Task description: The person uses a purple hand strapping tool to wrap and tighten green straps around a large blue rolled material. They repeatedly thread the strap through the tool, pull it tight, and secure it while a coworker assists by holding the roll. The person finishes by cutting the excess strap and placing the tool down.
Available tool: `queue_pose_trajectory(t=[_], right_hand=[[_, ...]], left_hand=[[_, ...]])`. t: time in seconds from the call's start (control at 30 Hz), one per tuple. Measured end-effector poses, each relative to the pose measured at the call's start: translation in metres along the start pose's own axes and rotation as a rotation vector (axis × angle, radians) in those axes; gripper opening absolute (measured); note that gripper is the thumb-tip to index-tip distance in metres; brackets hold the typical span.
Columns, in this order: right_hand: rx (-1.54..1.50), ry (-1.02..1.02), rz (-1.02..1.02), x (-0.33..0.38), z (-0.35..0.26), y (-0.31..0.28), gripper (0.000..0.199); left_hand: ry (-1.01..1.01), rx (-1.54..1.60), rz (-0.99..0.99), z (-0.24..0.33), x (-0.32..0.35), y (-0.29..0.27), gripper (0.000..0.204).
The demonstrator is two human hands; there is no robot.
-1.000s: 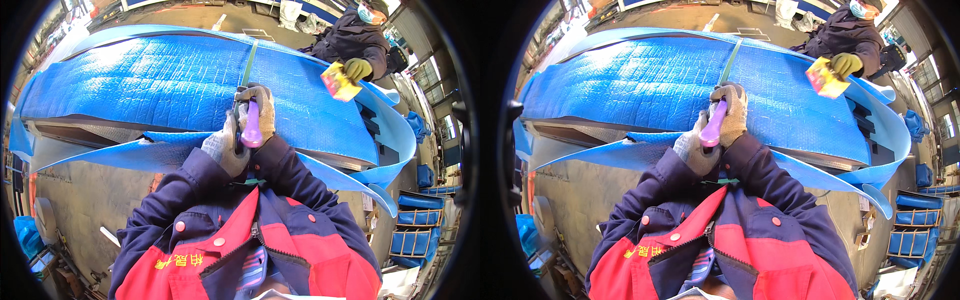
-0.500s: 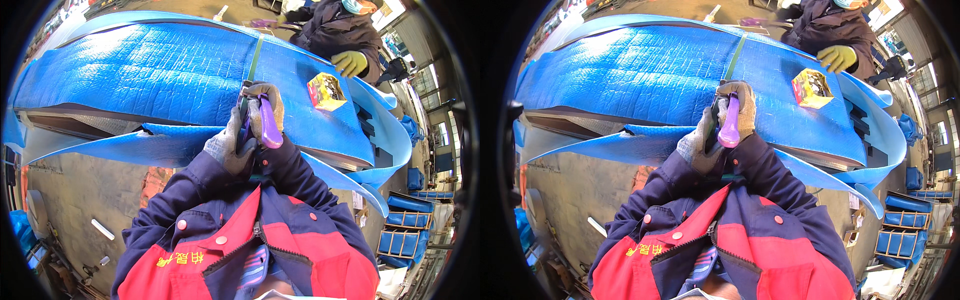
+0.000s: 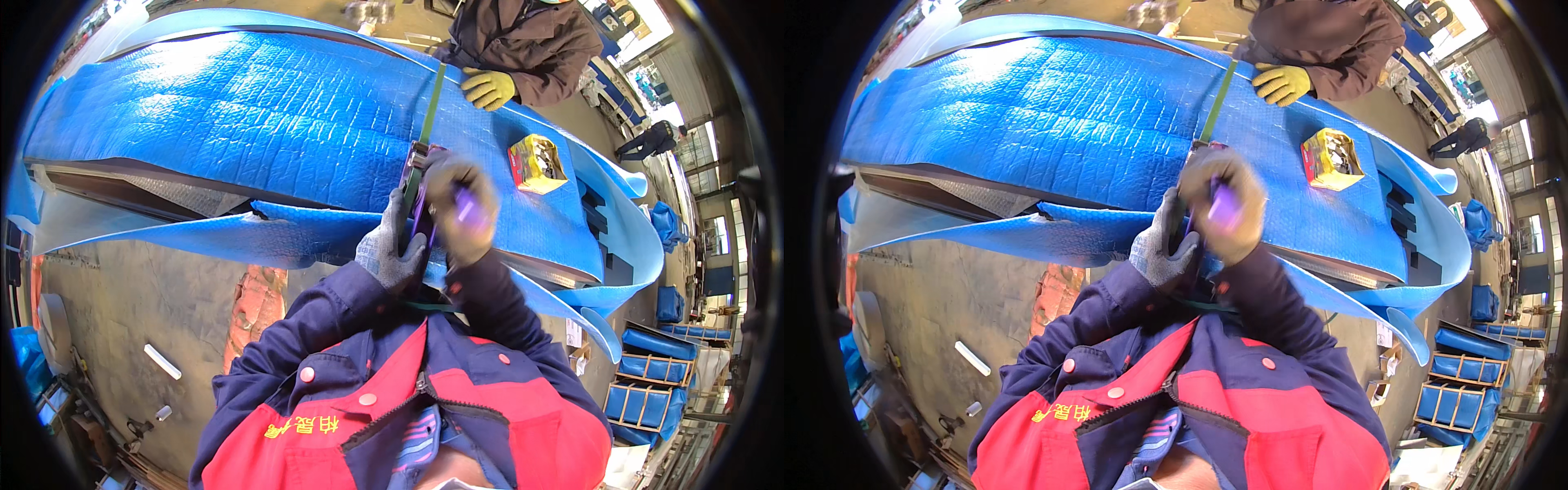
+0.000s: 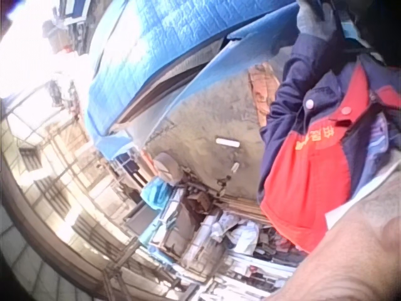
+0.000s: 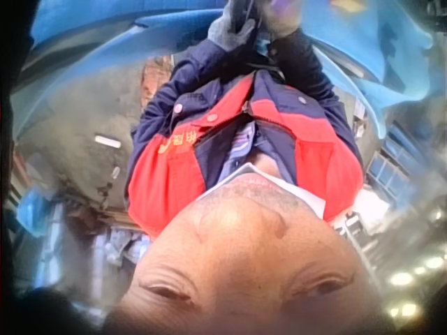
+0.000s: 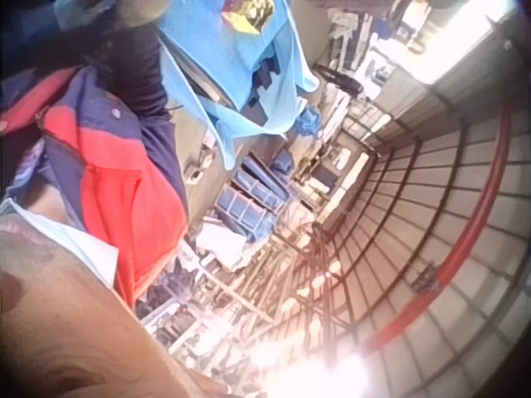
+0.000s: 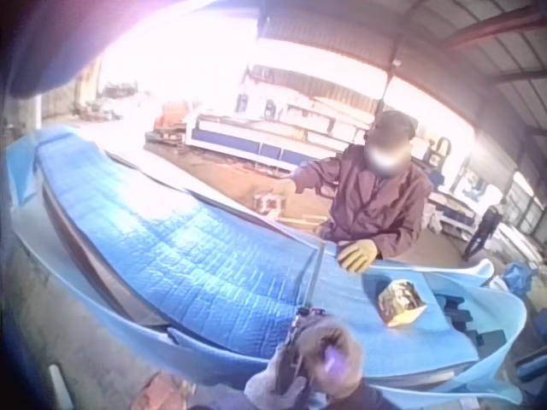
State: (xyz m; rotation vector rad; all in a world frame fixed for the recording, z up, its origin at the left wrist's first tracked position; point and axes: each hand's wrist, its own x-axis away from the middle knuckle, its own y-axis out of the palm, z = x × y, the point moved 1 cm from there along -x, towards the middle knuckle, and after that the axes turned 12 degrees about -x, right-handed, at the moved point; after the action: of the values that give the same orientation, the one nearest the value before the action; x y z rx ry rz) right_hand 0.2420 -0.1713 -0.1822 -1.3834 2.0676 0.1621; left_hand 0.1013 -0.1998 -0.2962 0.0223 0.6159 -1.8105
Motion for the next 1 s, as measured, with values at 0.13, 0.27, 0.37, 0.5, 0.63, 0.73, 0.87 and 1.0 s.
queue_pose_trajectory(t=[0.13, 0.27, 0.37, 0.5, 0.63, 0.73, 0.87, 1.0], right_hand=[[-0.137, 0.043, -0.079, -0.058, -0.026, -0.009, 0.029], [-0.288, -0.128, -0.133, -0.018, -0.025, 0.019, 0.019], [-0.058, -0.444, -0.303, 0.016, -0.013, 0.015, 0.029], [0.157, -0.134, -0.44, 0.005, 0.006, -0.024, 0.075], [0.314, -0.022, -0.47, 0.023, 0.022, -0.045, 0.089], [0.271, 0.157, -0.359, 0.056, 0.04, -0.055, 0.09], [0.49, 0.102, -0.427, 0.089, 0.052, -0.071, 0.082], [0.73, -0.091, -0.378, 0.099, 0.058, -0.076, 0.056]], left_hand=[[-0.076, -0.043, -0.043, 0.009, 0.0, -0.005, 0.091], [-0.278, 0.086, -0.162, 0.007, -0.005, -0.007, 0.093], [0.014, 0.113, -0.053, 0.006, -0.009, -0.013, 0.094], [-0.117, 0.181, -0.265, 0.014, -0.014, -0.029, 0.1], [0.016, -0.126, -0.374, 0.022, -0.019, -0.074, 0.09], [0.353, -0.405, -0.233, 0.003, -0.041, -0.113, 0.077], [0.455, -0.785, -0.373, -0.029, -0.055, -0.124, 0.064], [0.576, -0.877, -0.371, -0.039, -0.053, -0.107, 0.05]])
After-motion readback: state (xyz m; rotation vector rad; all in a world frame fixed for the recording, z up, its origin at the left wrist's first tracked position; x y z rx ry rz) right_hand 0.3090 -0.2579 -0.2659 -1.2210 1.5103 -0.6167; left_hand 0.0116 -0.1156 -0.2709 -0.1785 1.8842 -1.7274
